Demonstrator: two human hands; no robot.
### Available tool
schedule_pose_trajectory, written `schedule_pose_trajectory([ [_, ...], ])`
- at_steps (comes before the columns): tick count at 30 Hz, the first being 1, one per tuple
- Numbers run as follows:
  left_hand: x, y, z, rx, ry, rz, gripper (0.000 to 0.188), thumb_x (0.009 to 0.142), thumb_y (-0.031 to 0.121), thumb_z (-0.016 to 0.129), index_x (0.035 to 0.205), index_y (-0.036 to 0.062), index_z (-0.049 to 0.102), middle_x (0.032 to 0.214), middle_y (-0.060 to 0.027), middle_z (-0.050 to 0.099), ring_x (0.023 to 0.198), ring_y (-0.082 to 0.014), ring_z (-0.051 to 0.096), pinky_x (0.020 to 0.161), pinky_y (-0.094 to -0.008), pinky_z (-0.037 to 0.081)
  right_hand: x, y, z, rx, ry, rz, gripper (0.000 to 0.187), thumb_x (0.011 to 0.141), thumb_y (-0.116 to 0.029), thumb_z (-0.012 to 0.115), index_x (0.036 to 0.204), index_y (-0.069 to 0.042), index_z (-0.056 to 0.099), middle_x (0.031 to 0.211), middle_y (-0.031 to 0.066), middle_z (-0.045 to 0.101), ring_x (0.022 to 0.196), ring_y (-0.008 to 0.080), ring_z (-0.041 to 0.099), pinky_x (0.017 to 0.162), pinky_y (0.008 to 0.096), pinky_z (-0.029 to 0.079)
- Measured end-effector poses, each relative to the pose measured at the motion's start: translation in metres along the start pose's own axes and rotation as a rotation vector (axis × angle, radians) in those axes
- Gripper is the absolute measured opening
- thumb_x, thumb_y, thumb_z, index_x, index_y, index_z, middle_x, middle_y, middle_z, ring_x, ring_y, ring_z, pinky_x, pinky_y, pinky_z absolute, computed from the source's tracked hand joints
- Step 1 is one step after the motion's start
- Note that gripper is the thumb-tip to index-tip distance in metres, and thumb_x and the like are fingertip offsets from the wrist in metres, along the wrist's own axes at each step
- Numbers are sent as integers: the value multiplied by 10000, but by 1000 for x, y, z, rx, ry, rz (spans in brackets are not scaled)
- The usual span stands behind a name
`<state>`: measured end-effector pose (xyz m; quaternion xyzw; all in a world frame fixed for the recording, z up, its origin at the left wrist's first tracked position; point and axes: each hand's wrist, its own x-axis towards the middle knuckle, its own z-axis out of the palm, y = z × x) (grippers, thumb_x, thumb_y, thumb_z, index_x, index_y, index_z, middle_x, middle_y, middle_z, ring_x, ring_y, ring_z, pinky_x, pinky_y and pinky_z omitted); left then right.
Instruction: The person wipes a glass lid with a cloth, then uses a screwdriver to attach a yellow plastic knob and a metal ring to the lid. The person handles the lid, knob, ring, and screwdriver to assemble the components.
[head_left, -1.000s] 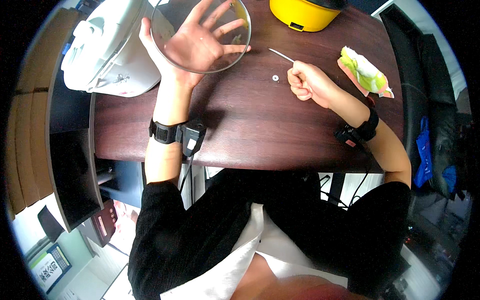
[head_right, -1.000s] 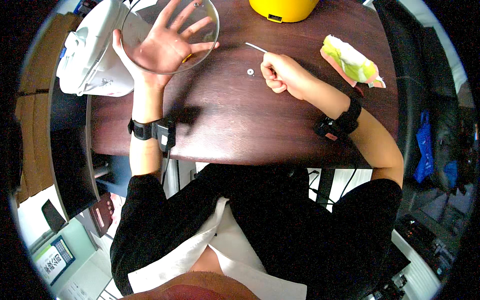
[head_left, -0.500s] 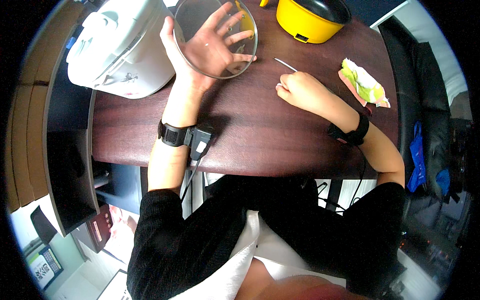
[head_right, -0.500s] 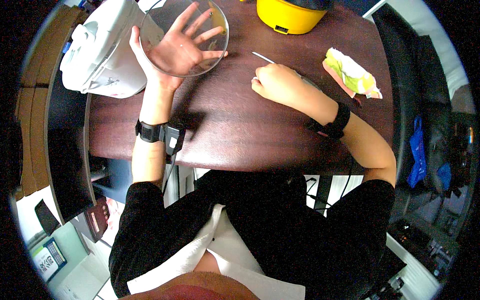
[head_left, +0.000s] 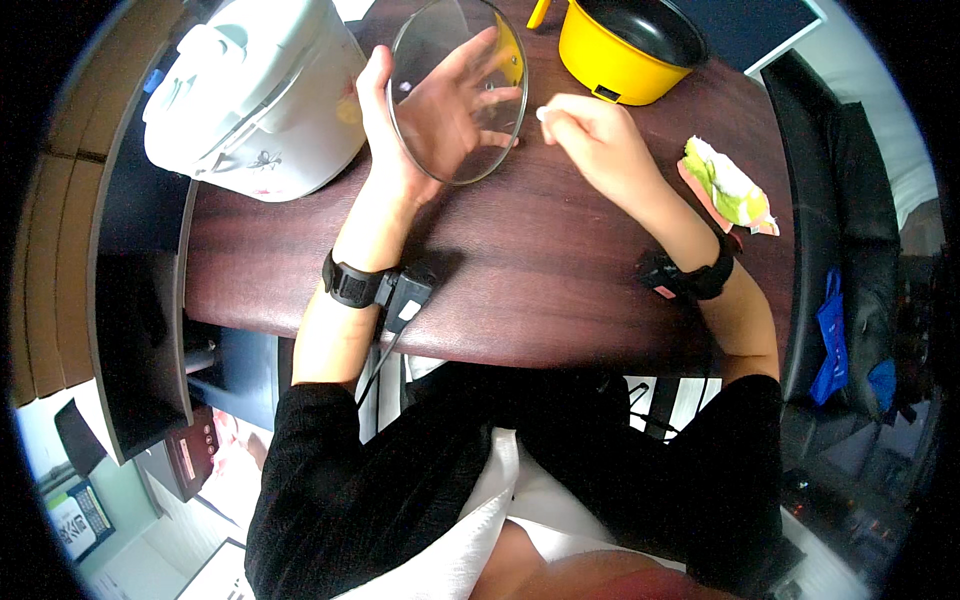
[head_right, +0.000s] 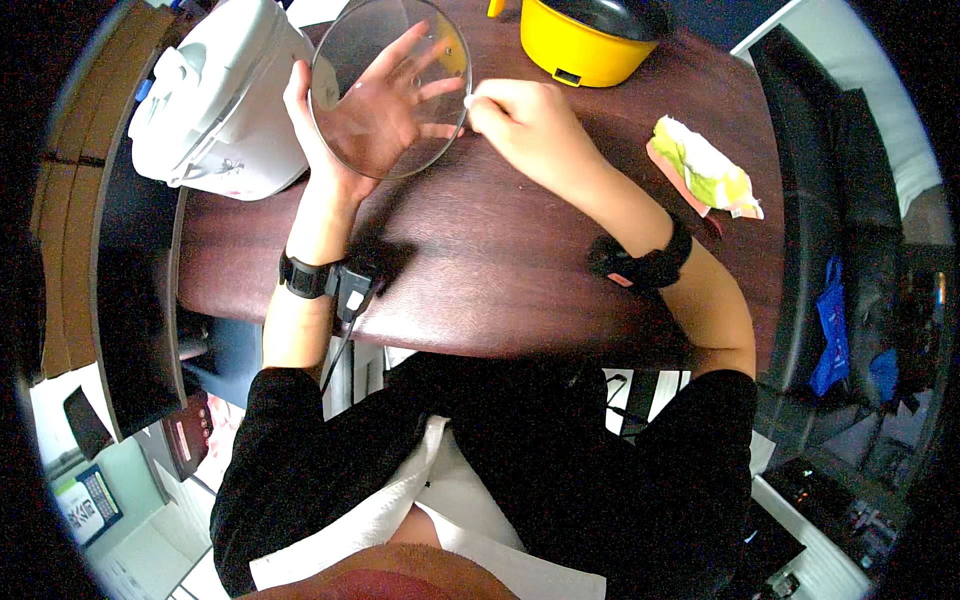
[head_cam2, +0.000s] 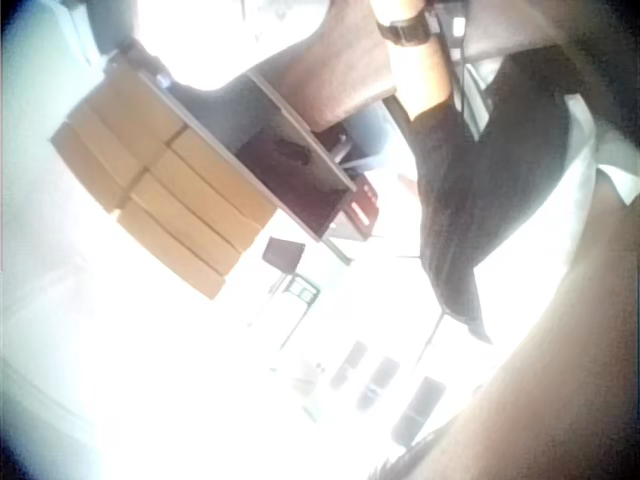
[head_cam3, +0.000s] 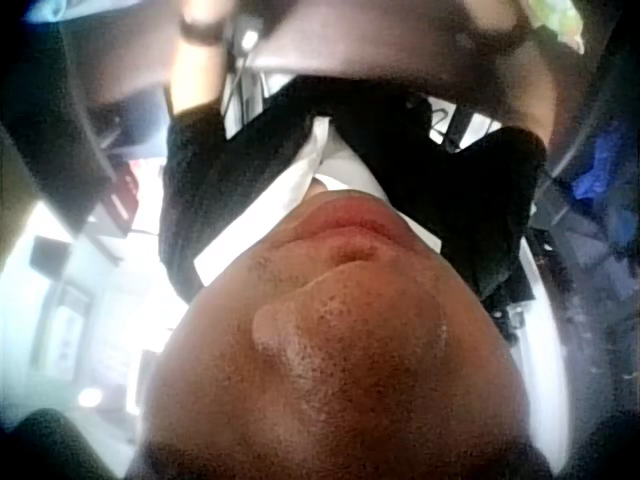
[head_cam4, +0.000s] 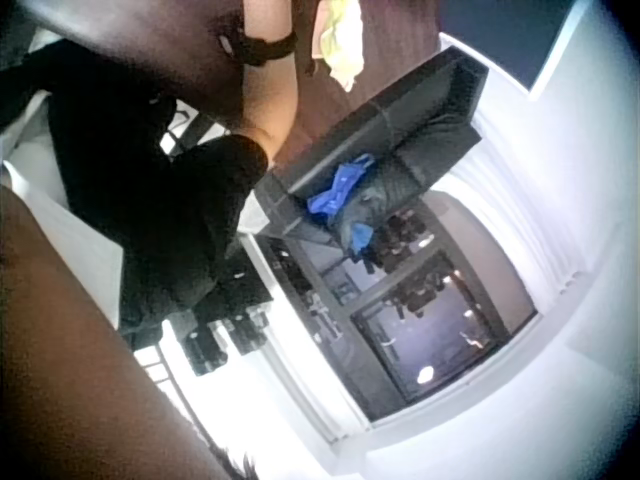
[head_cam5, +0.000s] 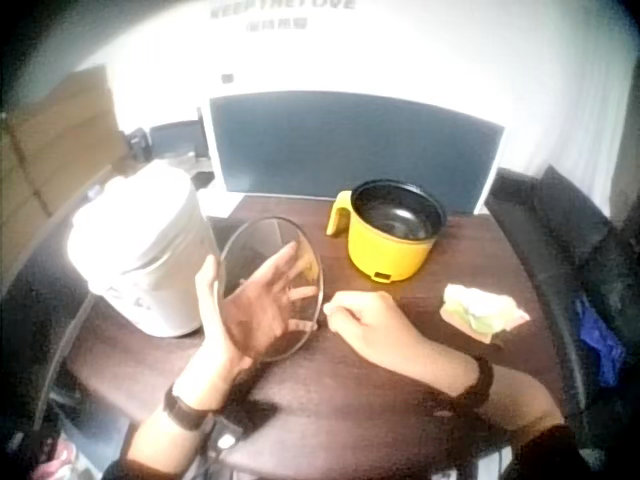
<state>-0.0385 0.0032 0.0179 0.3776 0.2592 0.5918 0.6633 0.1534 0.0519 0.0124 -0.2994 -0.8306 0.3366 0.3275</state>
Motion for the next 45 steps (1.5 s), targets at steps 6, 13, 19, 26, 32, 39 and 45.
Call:
schedule_pose_trajectory([
  [6, -4, -7, 5, 102, 9, 53, 1033, 783, 821, 232, 1475, 60, 313, 1461, -112, 368, 1159, -224, 468, 897, -396, 394, 14, -20, 16, -145, 155, -85, 173, 857, -163, 603, 766, -16, 610, 623, 189, 598, 548, 340, 618, 504, 399, 473],
  [13, -9, -8, 16, 75, 11, 70, 974, 810, 791, 233, 1483, 91, 310, 1457, -97, 399, 1214, -216, 449, 971, -374, 347, 13, -18, 22, -250, 205, -200, 182, 852, -163, 610, 732, -31, 573, 605, 190, 595, 561, 363, 620, 512, 438, 496],
  [19, -9, -8, 13, 142, 10, 39, 1009, 790, 813, 234, 1482, 82, 304, 1459, -123, 388, 1206, -230, 459, 970, -388, 356, 12, -15, 20, -217, 187, -212, 165, 853, -146, 602, 739, -29, 577, 605, 180, 596, 553, 347, 622, 508, 417, 487],
  [26, -3, -1, 8, -384, -102, -57, 1161, 685, 879, 370, 1477, 41, 233, 1448, -250, 330, 1281, -444, 374, 960, -625, 360, 17, 8, 3, 89, 317, -82, 168, 871, -127, 544, 797, 6, 614, 592, 138, 559, 512, 149, 550, 503, 304, 424],
  [32, -3, 5, 11, -517, -137, 56, 1100, 695, 735, 540, 1463, 13, 223, 1472, -336, 189, 1334, -581, 200, 1024, -763, 185, 19, 32, -6, 1003, 264, 392, 231, 926, -164, 478, 718, -65, 494, 516, -54, 323, 414, 60, 297, 399, 235, 247],
  [39, 0, 4, 1, -744, -232, 45, 887, 795, 541, 514, 1449, -8, 275, 1476, -355, 202, 1344, -569, 213, 1075, -680, 227, 13, 39, 19, 1210, 15, 411, 208, 961, -209, 453, 816, -69, 501, 553, -67, 309, 422, 57, 282, 402, 218, 223],
  [45, 1, -4, -11, -711, -270, -48, 739, 875, 426, 449, 1409, -69, 324, 1417, -349, 340, 1300, -508, 365, 1017, -572, 399, 11, 8, 17, 1064, -150, 307, 181, 970, -142, 418, 840, -48, 499, 553, -64, 302, 424, 40, 288, 404, 206, 223],
])
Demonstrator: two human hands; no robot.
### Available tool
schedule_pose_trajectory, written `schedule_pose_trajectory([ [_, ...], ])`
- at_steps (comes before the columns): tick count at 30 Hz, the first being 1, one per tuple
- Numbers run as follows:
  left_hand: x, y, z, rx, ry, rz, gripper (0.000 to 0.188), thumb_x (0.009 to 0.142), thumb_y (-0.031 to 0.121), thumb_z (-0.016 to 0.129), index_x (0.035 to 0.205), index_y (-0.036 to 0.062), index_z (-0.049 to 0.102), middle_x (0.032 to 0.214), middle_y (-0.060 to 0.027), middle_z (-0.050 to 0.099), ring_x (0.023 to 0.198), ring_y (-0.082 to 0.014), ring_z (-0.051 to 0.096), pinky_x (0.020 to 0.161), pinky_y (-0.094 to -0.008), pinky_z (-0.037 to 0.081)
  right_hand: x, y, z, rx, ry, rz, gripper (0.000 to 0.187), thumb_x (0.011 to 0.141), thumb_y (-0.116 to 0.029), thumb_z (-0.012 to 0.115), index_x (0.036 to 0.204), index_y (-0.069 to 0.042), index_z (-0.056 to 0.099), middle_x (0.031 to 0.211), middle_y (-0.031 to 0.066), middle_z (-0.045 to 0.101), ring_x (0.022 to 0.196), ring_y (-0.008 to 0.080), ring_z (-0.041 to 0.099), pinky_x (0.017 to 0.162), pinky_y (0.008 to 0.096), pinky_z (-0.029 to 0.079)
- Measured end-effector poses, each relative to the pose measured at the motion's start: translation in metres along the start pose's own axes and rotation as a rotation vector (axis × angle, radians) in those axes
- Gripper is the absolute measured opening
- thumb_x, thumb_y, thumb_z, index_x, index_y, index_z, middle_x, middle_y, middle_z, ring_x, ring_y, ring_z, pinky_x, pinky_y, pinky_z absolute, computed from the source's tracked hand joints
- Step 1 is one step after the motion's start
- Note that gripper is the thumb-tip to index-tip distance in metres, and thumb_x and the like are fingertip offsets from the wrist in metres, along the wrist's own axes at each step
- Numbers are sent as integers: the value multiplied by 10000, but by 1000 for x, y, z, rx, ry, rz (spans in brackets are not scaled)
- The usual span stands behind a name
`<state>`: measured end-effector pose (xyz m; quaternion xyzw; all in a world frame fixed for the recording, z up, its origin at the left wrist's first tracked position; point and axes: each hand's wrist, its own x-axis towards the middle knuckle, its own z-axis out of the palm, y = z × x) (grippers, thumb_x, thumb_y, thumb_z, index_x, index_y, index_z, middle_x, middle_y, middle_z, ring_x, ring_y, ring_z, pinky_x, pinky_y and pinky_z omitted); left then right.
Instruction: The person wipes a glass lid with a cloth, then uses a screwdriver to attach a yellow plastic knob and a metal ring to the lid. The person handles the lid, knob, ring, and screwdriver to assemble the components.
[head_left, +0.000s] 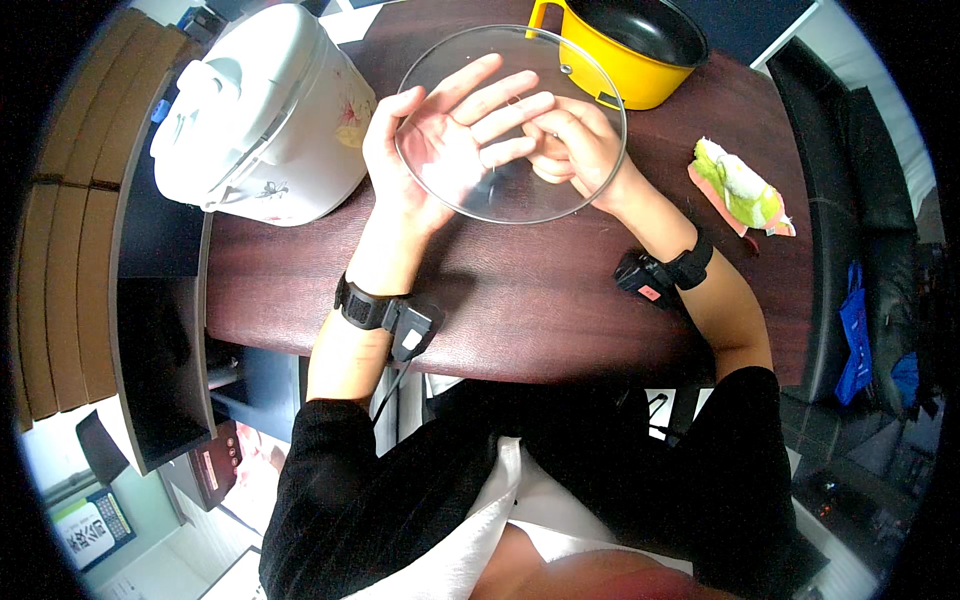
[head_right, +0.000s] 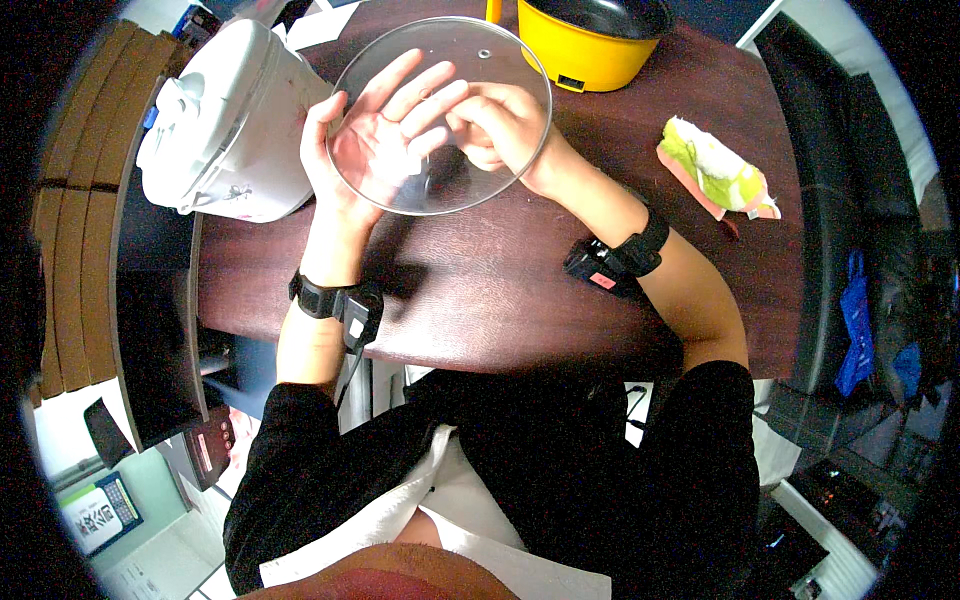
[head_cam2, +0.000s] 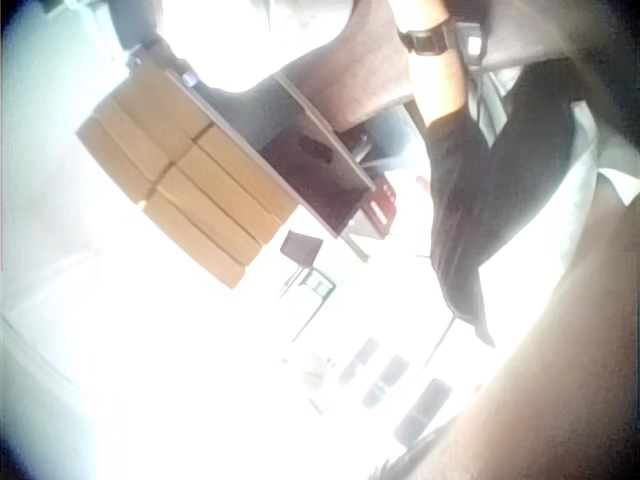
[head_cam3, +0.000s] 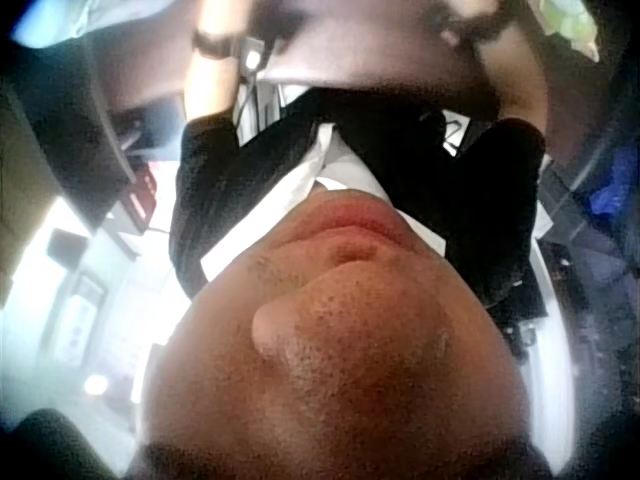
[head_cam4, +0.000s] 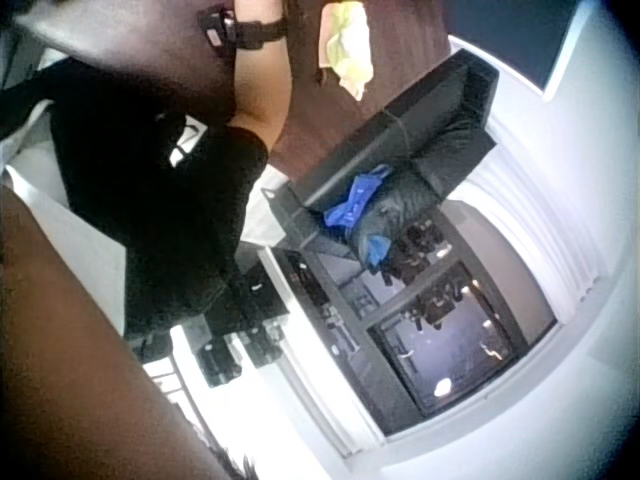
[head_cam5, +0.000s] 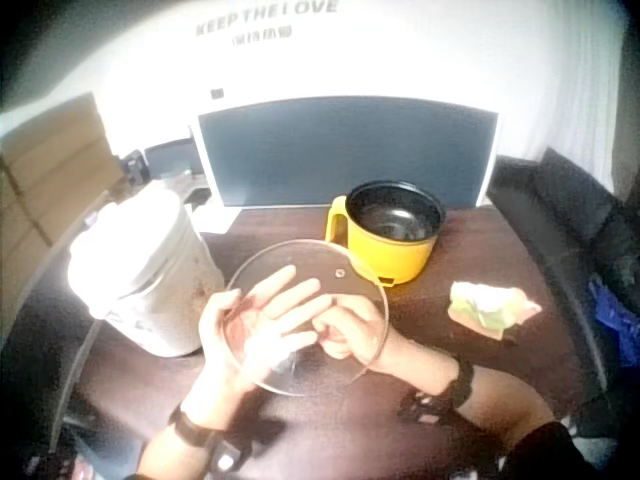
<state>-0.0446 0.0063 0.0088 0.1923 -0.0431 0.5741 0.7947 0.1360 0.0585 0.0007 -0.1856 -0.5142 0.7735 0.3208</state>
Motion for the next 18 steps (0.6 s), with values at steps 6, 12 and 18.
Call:
schedule_pose_trajectory([
  [6, 0, 5, -1, 336, 69, 7, 595, 911, 316, 447, 1334, -102, 419, 1308, -293, 503, 1135, -349, 571, 775, -383, 569, -5, -13, 3, -138, -64, -79, 228, 987, -182, 436, 849, -14, 504, 542, -70, 263, 426, 35, 250, 417, 208, 202],
  [12, -1, 4, 6, 444, 107, -20, 517, 933, 258, 460, 1312, -94, 454, 1182, -228, 611, 860, -218, 667, 634, -296, 563, -10, -25, 5, -175, -172, -120, 247, 1003, -193, 419, 866, -5, 505, 534, -73, 256, 431, 35, 253, 436, 200, 216],
  [18, -3, 5, 8, 393, 92, -45, 485, 943, 235, 449, 1314, -78, 455, 1175, -229, 615, 826, -225, 683, 642, -294, 576, -11, -27, 6, -82, -238, -158, 229, 1004, -168, 388, 917, 13, 499, 549, -72, 264, 445, 31, 247, 443, 197, 219],
])
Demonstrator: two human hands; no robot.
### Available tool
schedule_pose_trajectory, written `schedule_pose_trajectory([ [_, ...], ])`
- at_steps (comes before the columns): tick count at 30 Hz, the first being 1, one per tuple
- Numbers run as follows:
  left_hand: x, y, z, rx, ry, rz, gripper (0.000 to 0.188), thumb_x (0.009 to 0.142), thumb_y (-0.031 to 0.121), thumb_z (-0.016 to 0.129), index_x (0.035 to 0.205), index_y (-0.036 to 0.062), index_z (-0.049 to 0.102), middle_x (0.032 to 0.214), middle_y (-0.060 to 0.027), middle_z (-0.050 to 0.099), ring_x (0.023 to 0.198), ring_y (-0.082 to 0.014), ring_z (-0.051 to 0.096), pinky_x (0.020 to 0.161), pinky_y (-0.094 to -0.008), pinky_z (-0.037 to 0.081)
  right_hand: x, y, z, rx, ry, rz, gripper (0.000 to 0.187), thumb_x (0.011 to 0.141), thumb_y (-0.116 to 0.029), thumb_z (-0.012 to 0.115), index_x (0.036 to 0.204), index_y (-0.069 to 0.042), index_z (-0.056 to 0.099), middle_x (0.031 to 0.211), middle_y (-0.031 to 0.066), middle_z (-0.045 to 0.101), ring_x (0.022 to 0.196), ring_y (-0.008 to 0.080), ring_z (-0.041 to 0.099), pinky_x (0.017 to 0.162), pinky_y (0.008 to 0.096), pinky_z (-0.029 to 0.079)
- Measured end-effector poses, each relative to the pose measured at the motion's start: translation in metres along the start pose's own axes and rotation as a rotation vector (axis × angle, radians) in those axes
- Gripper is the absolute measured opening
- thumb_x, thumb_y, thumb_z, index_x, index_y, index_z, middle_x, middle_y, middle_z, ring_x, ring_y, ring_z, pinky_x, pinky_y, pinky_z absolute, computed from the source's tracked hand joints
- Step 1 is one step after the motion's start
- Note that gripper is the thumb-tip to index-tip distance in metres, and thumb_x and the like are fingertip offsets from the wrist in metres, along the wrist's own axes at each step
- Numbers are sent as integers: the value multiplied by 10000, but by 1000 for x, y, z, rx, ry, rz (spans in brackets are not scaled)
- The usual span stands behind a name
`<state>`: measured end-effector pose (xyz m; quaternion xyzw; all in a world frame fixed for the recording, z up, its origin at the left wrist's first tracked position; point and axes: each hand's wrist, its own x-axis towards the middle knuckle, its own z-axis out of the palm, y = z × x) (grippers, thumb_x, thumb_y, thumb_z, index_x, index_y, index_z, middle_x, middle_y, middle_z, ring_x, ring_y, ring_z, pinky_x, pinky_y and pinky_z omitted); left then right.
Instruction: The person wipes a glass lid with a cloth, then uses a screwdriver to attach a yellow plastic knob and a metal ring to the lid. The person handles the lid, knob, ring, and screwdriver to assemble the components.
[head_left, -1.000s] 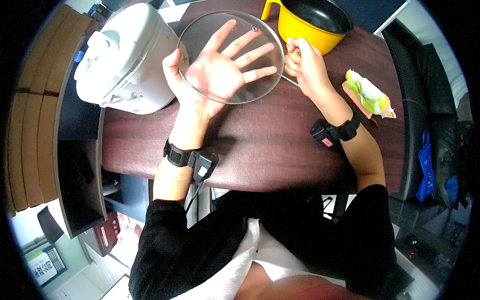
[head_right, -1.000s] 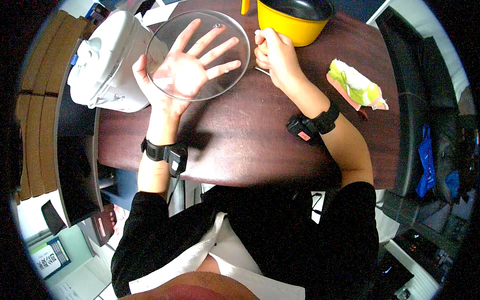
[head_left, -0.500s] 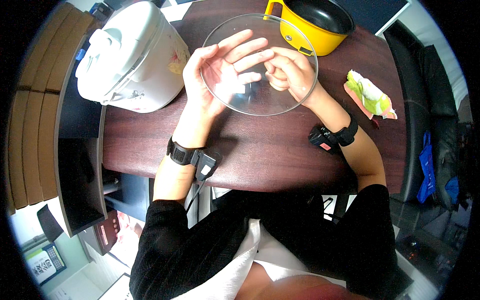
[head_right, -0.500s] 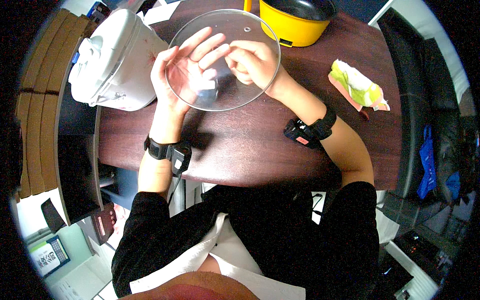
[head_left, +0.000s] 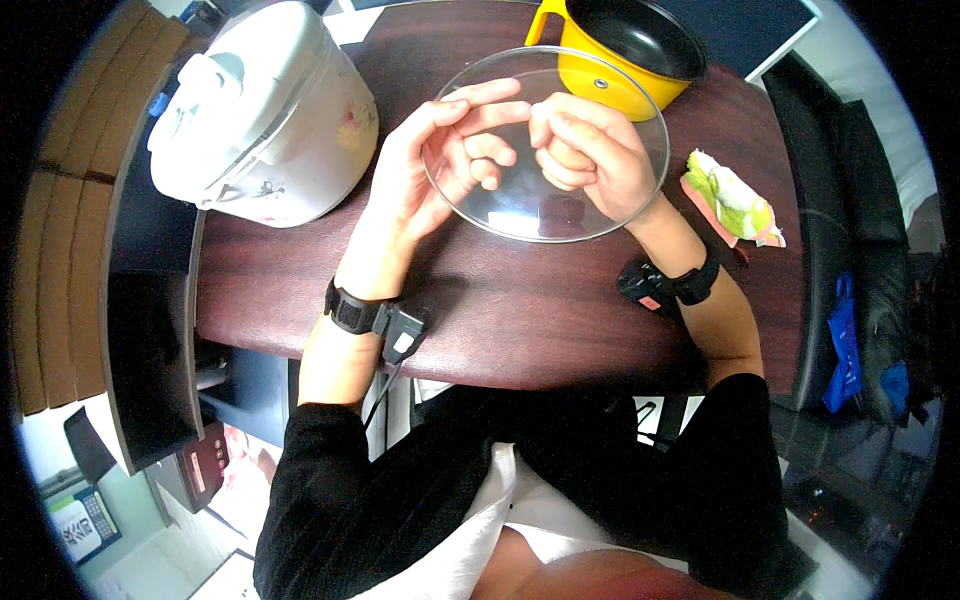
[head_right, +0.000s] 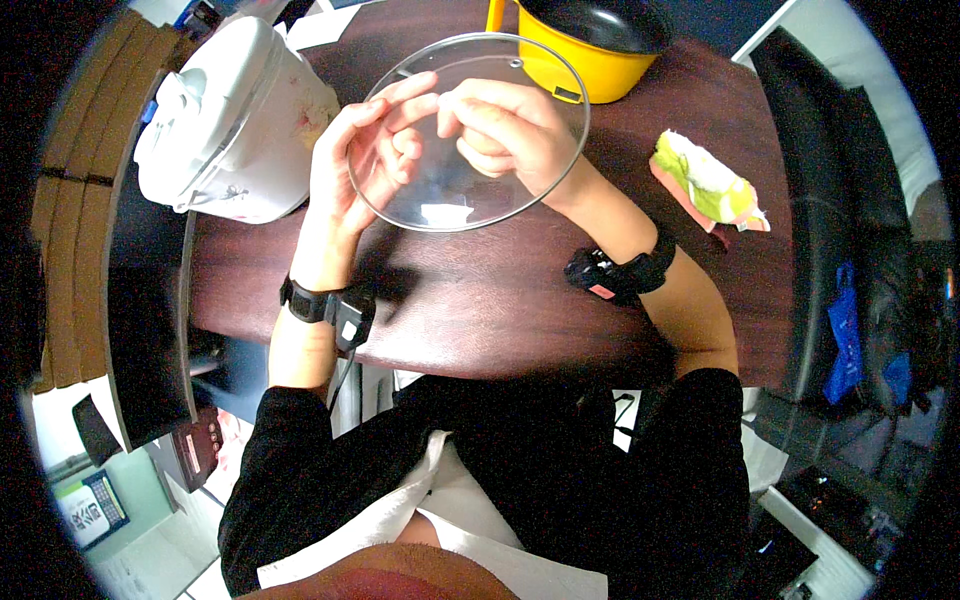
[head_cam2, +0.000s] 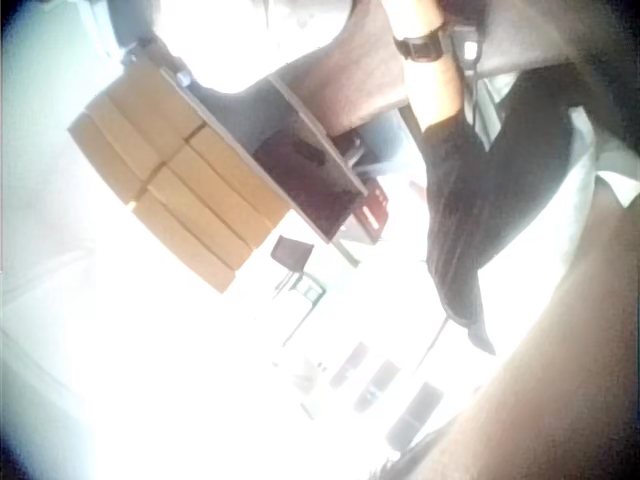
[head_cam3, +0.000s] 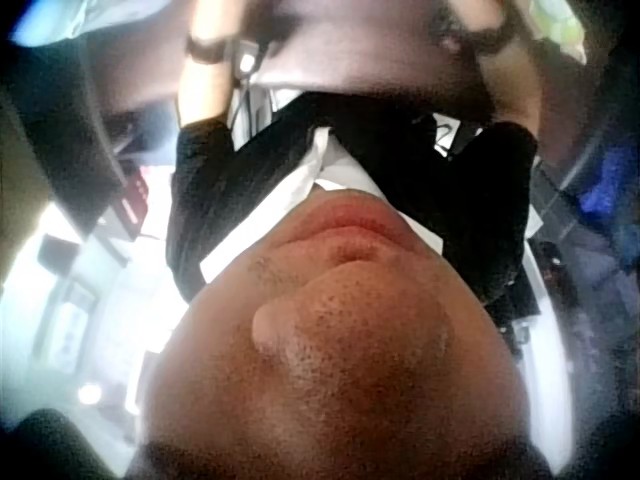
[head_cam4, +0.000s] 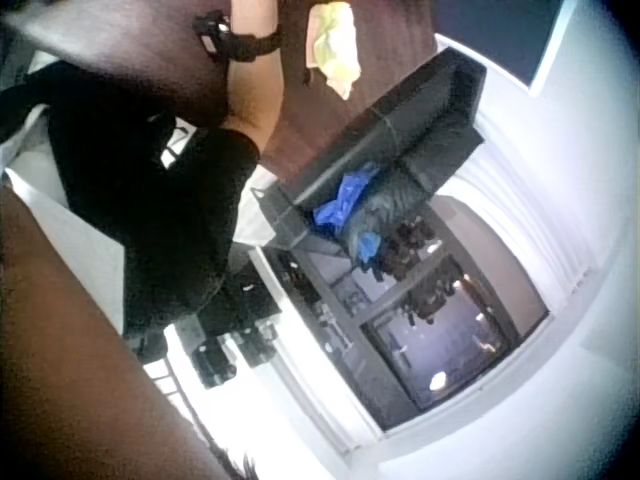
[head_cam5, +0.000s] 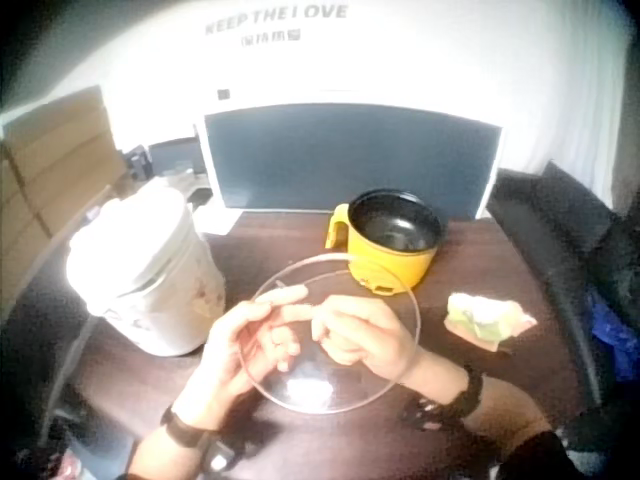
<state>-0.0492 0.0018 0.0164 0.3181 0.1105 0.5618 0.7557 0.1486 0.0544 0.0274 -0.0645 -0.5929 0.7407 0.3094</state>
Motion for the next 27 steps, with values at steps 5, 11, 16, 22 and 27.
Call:
schedule_pose_trajectory([
  [5, 1, -1, -2, -37, -23, 2, 480, 945, 230, 449, 1324, -65, 448, 1198, -243, 600, 851, -249, 685, 673, -307, 579, -2, 1, -5, 100, -31, 4, 195, 971, -132, 405, 982, 36, 501, 559, -65, 269, 449, 33, 236, 445, 197, 214],
  [11, 4, -7, 2, -63, -26, 39, 498, 951, 242, 437, 1364, -37, 412, 1265, -265, 550, 914, -270, 670, 730, -329, 576, 1, 0, -18, 142, -45, 13, 188, 942, -94, 402, 1013, 41, 512, 562, -59, 274, 448, 34, 239, 441, 199, 215],
  [16, 4, -12, 3, -62, -28, 69, 502, 937, 206, 560, 1372, 7, 407, 1379, -232, 454, 971, -266, 642, 821, -384, 562, 2, 1, -22, 109, -8, 20, 215, 945, -91, 394, 1075, 11, 531, 573, -56, 268, 444, 32, 236, 437, 195, 221],
  [22, 5, -16, 9, -125, 74, 98, 458, 938, 137, 534, 1359, 6, 407, 1378, -243, 451, 1131, -330, 578, 979, -459, 480, 3, 4, -28, 241, 33, 97, 237, 945, -55, 394, 1113, -10, 556, 566, -61, 264, 441, 33, 247, 405, 201, 203],
  [27, 5, -13, 4, -183, 30, 103, 448, 930, 101, 534, 1355, 22, 415, 1370, -260, 450, 1251, -400, 476, 1059, -502, 404, 5, 5, -35, 328, 59, 174, 240, 960, -72, 393, 1135, -26, 550, 577, -67, 272, 446, 34, 252, 404, 201, 202],
])
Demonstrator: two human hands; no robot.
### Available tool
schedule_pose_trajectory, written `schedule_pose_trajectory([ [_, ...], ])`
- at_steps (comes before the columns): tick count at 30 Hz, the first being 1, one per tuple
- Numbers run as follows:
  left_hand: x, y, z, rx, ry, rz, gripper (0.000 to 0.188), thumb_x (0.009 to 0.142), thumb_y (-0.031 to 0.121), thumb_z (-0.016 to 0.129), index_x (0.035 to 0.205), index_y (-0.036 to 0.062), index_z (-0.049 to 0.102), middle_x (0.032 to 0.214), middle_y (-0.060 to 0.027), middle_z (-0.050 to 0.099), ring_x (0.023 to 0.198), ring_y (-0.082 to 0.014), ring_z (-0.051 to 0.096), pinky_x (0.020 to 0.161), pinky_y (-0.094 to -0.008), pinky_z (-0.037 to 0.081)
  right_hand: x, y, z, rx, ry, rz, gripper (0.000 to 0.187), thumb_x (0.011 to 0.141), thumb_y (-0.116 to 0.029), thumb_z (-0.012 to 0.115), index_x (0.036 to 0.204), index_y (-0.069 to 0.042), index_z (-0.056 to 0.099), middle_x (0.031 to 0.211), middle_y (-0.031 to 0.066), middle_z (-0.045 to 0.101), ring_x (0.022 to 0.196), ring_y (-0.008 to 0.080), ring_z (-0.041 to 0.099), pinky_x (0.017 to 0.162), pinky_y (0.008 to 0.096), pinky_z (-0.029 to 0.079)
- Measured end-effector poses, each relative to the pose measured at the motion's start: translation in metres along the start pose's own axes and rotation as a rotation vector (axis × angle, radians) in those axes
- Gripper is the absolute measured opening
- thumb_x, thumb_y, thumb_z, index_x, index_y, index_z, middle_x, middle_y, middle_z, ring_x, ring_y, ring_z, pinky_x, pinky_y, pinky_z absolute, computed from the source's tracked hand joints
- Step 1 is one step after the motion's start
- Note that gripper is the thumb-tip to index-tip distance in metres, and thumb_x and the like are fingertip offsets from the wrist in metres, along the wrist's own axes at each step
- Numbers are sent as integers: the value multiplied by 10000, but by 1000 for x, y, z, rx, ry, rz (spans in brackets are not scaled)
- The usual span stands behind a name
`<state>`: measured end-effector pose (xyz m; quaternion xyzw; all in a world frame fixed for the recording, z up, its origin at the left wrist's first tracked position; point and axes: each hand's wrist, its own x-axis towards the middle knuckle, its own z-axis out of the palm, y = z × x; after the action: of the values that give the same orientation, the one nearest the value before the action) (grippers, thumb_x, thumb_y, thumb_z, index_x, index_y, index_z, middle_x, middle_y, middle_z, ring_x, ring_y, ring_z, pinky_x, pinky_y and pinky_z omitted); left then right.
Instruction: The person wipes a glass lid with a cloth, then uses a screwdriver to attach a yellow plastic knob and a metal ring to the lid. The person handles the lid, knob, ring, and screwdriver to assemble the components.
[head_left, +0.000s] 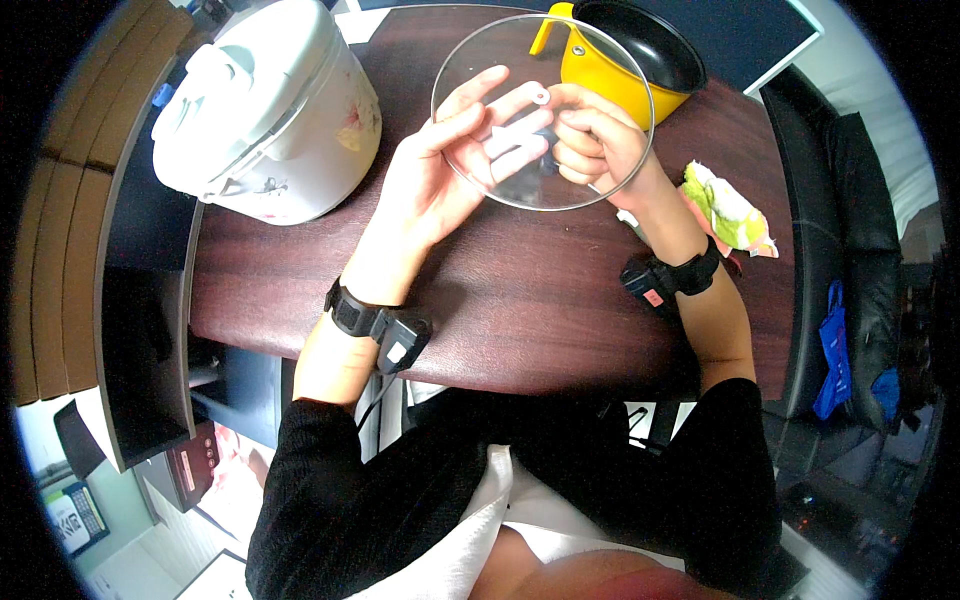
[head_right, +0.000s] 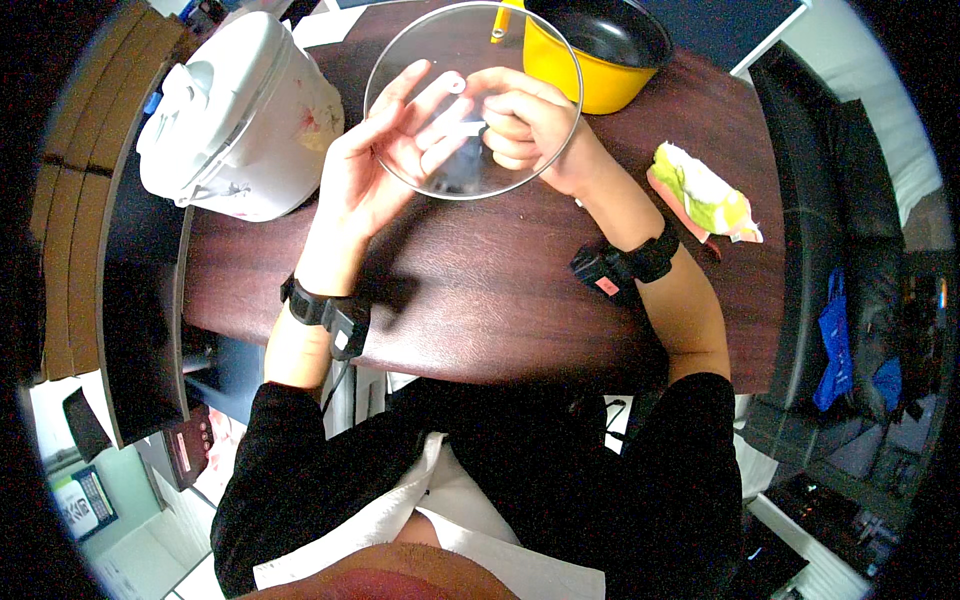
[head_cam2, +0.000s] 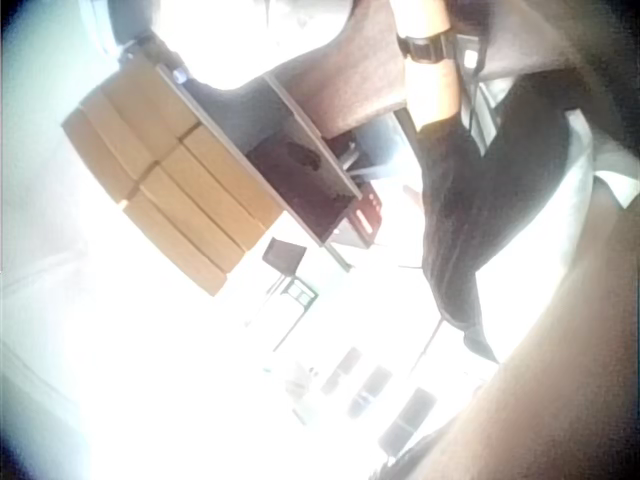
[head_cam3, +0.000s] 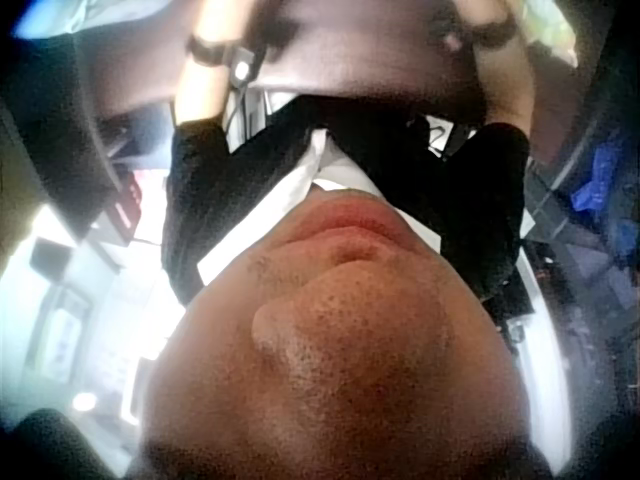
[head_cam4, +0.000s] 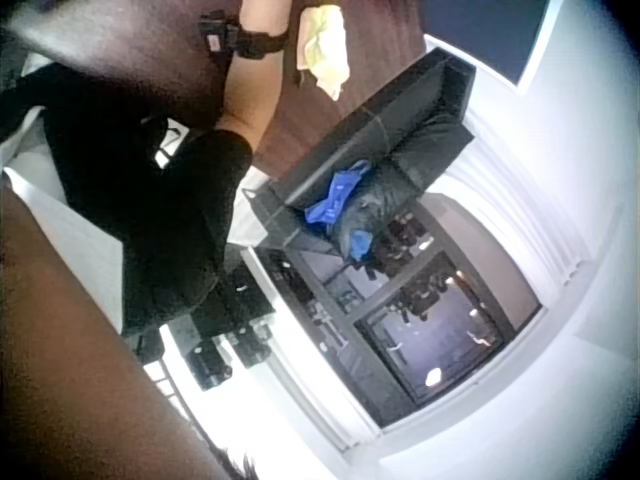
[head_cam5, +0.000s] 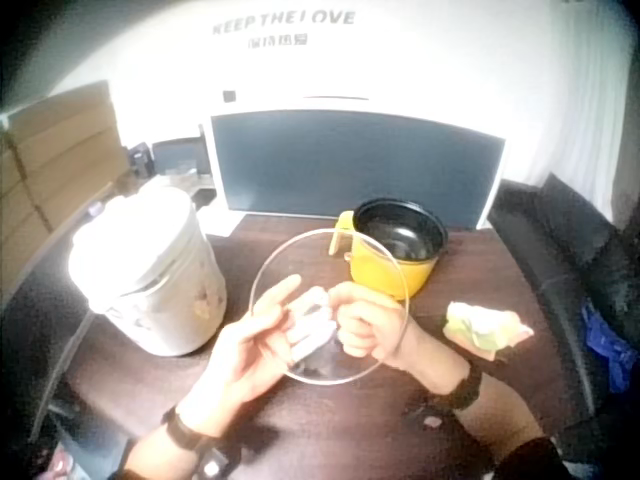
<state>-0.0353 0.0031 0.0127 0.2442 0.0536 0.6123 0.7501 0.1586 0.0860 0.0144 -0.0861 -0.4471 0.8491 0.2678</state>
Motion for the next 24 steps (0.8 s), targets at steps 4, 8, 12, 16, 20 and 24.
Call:
schedule_pose_trajectory([
  [4, 0, 0, 0, -98, -43, 61, 441, 928, 92, 533, 1352, 38, 424, 1361, -267, 453, 1265, -427, 452, 1086, -520, 372, 1, 2, -5, 6, 98, 87, 184, 964, -89, 413, 1077, -45, 551, 587, -69, 286, 456, 38, 263, 405, 203, 198],
  [8, 0, 14, -3, -45, -27, 137, 432, 927, 80, 529, 1345, 33, 429, 1340, -274, 470, 1269, -438, 444, 1102, -530, 350, 3, 12, -13, -167, 133, 156, 124, 957, -113, 452, 1023, -54, 539, 598, -67, 315, 467, 39, 285, 411, 201, 209],
  [12, 0, 27, -1, 8, -8, 227, 404, 919, 51, 531, 1315, 14, 460, 1338, -309, 455, 1275, -449, 432, 1110, -529, 342, 3, 22, -7, -609, 183, 403, 135, 951, -121, 444, 1032, -70, 540, 625, -73, 337, 484, 34, 311, 429, 193, 248],
  [16, -6, 37, 15, 43, 69, 229, 423, 885, -6, 562, 1296, 48, 474, 1311, -259, 487, 1267, -375, 461, 1119, -460, 355, 5, 50, -16, -1225, 110, 408, 188, 931, -119, 443, 1070, -18, 519, 728, 77, 532, 629, 202, 547, 570, 316, 454],
  [20, -9, 39, 16, 148, 48, 249, 413, 902, 52, 567, 1303, 33, 467, 1317, -270, 485, 1250, -379, 478, 1109, -479, 359, 10, 50, -4, -1642, -54, 267, 248, 893, -73, 464, 1114, 30, 510, 1029, 260, 616, 997, 394, 602, 875, 422, 475],
  [24, -8, 43, 12, 151, 13, 259, 389, 899, 49, 574, 1276, 23, 483, 1300, -274, 500, 1241, -383, 486, 1106, -480, 364, 26, 49, -18, -1796, -88, 174, 235, 882, -99, 516, 1082, 24, 533, 1016, 244, 616, 967, 388, 607, 851, 421, 487],
])
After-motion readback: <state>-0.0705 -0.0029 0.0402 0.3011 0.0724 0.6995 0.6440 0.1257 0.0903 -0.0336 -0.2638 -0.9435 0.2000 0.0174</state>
